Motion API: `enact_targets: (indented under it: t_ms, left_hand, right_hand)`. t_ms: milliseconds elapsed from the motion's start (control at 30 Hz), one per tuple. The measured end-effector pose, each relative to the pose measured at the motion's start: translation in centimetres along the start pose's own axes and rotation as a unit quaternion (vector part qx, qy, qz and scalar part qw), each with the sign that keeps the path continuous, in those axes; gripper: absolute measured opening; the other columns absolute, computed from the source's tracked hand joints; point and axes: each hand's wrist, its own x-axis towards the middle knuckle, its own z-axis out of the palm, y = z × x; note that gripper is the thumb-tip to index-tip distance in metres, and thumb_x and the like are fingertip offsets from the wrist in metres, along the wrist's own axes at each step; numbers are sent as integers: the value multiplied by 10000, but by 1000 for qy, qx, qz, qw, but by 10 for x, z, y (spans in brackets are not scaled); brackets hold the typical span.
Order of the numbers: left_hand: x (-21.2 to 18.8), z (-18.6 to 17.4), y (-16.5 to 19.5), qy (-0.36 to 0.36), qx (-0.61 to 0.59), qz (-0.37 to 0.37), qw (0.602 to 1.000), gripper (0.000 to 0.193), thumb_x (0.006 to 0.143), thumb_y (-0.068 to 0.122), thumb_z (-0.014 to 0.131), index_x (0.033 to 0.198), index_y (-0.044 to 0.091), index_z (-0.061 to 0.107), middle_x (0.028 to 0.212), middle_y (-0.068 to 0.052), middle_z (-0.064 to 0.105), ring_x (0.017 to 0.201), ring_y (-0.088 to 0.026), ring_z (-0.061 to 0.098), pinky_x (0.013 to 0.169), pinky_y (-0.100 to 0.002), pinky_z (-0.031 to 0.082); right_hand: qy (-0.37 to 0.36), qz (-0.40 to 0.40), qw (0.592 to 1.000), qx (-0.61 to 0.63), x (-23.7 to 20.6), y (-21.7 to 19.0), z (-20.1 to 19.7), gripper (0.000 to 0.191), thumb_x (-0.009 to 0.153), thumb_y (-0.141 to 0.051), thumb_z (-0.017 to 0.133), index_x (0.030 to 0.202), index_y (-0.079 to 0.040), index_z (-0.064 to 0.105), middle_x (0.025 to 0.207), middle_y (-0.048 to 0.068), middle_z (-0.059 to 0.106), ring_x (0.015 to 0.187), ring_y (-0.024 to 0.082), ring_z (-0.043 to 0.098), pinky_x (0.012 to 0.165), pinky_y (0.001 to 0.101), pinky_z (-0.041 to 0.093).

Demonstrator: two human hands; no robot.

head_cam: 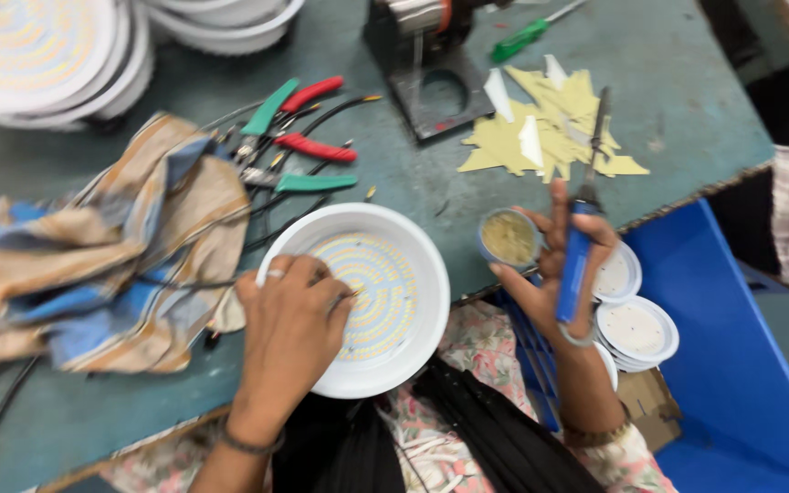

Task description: The person solders wires onto the LED circuit board of a round ceiling light panel. They hold the panel steady, dip the wire end into a flux container, and use a soldering iron to attach the wires, working on one panel at a time and setting finished panels aside.

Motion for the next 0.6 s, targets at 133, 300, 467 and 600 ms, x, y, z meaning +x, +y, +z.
enact_targets:
  t_ms: [133, 300, 467, 600]
  left_hand:
    - [-1, 2, -1, 7, -16, 3, 1000, 67, 763, 182, 795, 818, 145, 796, 1025, -47, 651, 1090, -271, 562, 864, -517, 331]
    - [-6, 6, 2, 85, -7, 24, 996, 118, 746, 200, 821, 836, 135, 781, 1410, -113, 526, 1357, -365, 377, 1009, -578, 312]
    - [-2, 7, 4, 91, 16, -26, 995, 180, 699, 252, 855, 841, 159, 795, 1557, -156, 364, 1490, -475, 134, 1059, -723, 242]
    - [2, 8, 3, 71, 7, -44, 997, 182, 688, 246, 856, 825, 143, 796, 1567, -158, 353, 1487, -479, 149, 1033, -715, 279]
  right_hand:
    - [-97, 13, 992, 81, 4, -47, 17, 905, 802, 106, 811, 1402, -239, 227, 1701, 221, 241, 1455, 305, 514, 1058, 410, 608]
    - [-207, 14, 977, -54, 15, -71, 56, 847, 775, 83, 825, 1341, -184, 256, 1630, 280, 329, 1380, 324, 578, 946, 382, 598]
    - [-256, 39, 961, -99, 27, -81, 66, 815, 774, 45, 820, 1327, -154, 255, 1624, 306, 335, 1330, 324, 638, 862, 351, 630]
    - [-273, 48, 957, -84, 32, -85, 67, 837, 790, 71, 807, 1359, -131, 228, 1655, 326, 259, 1340, 349, 628, 908, 375, 639]
